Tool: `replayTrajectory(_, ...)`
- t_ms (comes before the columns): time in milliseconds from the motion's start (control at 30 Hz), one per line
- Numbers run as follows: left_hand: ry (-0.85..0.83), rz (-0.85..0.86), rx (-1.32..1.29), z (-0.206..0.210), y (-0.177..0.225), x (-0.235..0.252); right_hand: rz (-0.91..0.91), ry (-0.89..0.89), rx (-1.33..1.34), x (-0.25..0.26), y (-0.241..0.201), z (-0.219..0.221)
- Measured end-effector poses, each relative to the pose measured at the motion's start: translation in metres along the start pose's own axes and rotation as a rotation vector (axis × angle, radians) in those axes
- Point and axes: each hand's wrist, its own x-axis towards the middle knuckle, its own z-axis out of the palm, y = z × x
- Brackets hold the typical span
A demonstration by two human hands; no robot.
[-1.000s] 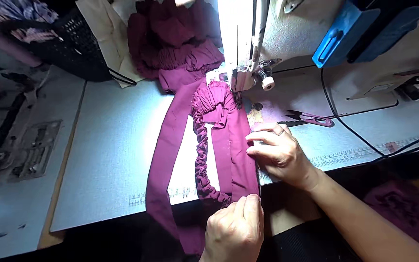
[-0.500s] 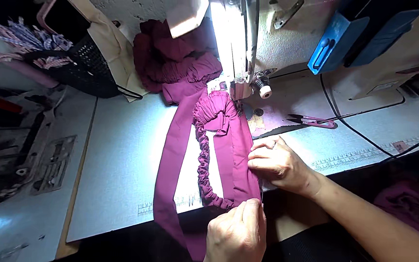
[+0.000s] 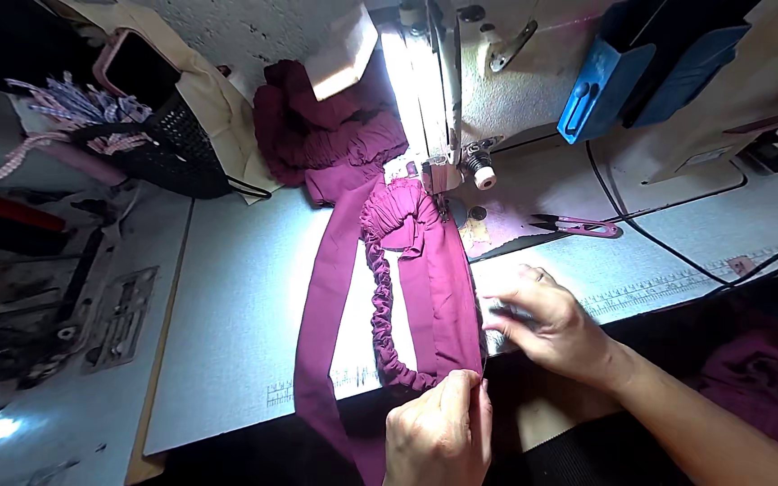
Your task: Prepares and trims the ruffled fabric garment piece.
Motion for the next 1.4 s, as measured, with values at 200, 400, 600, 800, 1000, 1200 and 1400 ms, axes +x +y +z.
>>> replayTrajectory(200, 0.046, -0.23, -0.485, 0.014, -0.007, -0.007, 0.756, -0.162, 0.559, -0.002, -0.058, 0.003)
replayTrajectory(400, 0.167, -0.521, -0.953, 0.025, -0.012, -0.01, 0.872, 0.038, 0.722, -0.031, -0.074, 0.035)
replayTrajectory(600, 0.195, -0.302, -0.355, 0.022, -0.018, -0.009, 0.857, 0.231, 0.718, -0.043, -0.077, 0.036)
replayTrajectory(800, 0.203, -0.255, 0.129, 0.017, -0.019, 0.018, 0.834, 0.301, 0.63, -0.059, -0.079, 0.052)
replayTrajectory(1000, 0.034, -0.264, 0.436, 0.01, -0.018, 0.048, 0.849, 0.209, 0.55, -0.07, -0.074, 0.06)
replayTrajectory(1200, -0.182, -0.365, 0.672, 0.018, -0.018, 0.089, 0.815, 0.121, 0.543, -0.073, -0.074, 0.061)
replayTrajectory(1400, 0.23, -0.154, 0.257, 0.027, -0.059, 0.082, 0.824, 0.098, 0.599, -0.077, -0.068, 0.058)
